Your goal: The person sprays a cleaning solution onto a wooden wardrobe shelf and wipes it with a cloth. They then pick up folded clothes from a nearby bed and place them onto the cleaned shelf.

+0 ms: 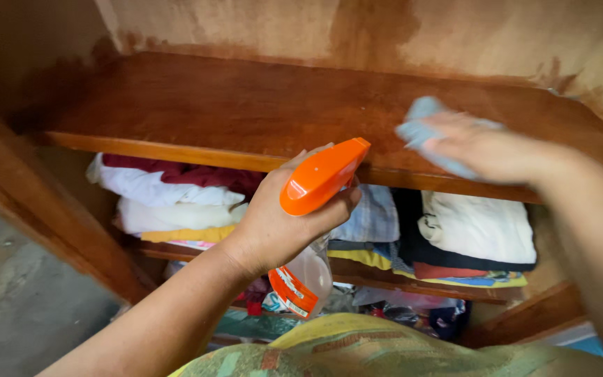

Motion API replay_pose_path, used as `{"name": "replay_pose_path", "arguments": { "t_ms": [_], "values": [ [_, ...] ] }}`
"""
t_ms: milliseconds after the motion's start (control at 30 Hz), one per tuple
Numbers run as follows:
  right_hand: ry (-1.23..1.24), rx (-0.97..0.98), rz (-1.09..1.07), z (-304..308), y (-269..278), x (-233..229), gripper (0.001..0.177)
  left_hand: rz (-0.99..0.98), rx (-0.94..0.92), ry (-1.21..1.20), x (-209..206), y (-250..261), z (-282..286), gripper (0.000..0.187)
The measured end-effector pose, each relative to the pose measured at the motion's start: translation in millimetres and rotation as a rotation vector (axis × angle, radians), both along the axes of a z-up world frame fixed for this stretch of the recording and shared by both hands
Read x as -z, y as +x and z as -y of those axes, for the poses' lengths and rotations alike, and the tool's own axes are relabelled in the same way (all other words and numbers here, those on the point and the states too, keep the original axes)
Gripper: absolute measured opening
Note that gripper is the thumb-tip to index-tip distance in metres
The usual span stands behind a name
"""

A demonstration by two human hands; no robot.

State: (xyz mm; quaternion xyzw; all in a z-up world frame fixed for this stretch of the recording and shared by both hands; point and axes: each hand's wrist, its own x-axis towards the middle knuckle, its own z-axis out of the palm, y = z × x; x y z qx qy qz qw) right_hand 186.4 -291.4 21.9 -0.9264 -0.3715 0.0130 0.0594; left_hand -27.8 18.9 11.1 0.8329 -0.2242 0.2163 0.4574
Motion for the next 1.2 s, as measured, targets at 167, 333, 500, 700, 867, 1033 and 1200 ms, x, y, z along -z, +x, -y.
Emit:
{"name": "replay_pose_path", "arguments": {
  "t_ms": [167, 333, 500, 700, 867, 1033, 1200],
  "values": [
    [-0.008, 0.378, -0.022, 13.1, 116.3, 10.3, 0.075, 0.089, 0.058, -0.048, 0.7, -18.3, -20.6, 0.017],
    [-0.026, 0.344, 0.004, -70.8, 175.0, 21.0, 0.074, 0.180, 0.012, 0.023, 2.0, -27.8, -35.0, 0.014],
    [0.009, -0.272, 0.157, -170.9, 133.8, 21.7, 0.060, 0.237, -0.016, 0.029, 0.1, -35.5, -41.7, 0.012],
    [0.275, -0.487, -0.159, -208.7, -34.3, -7.5, 0.053, 0.044, 0.004, -0.270, -8.9, -41.5, -49.5, 0.027],
    [0.191, -0.469, -0.242, -185.8, -72.3, -49.7, 0.041, 0.104, -0.113, -0.213, -21.3, -51.2, -57.5, 0.035],
    [0.406, -0.119, -0.133, -158.1, 8.1, -73.9, 0.041, 0.092, -0.191, -0.155, -24.0, -56.2, -60.8, 0.026],
    [0.193, 0.123, -0.033, -150.0, 129.6, -4.3, 0.055, 0.024, -0.182, -0.209, -19.9, -67.4, -66.7, 0.026]
  ]
}}
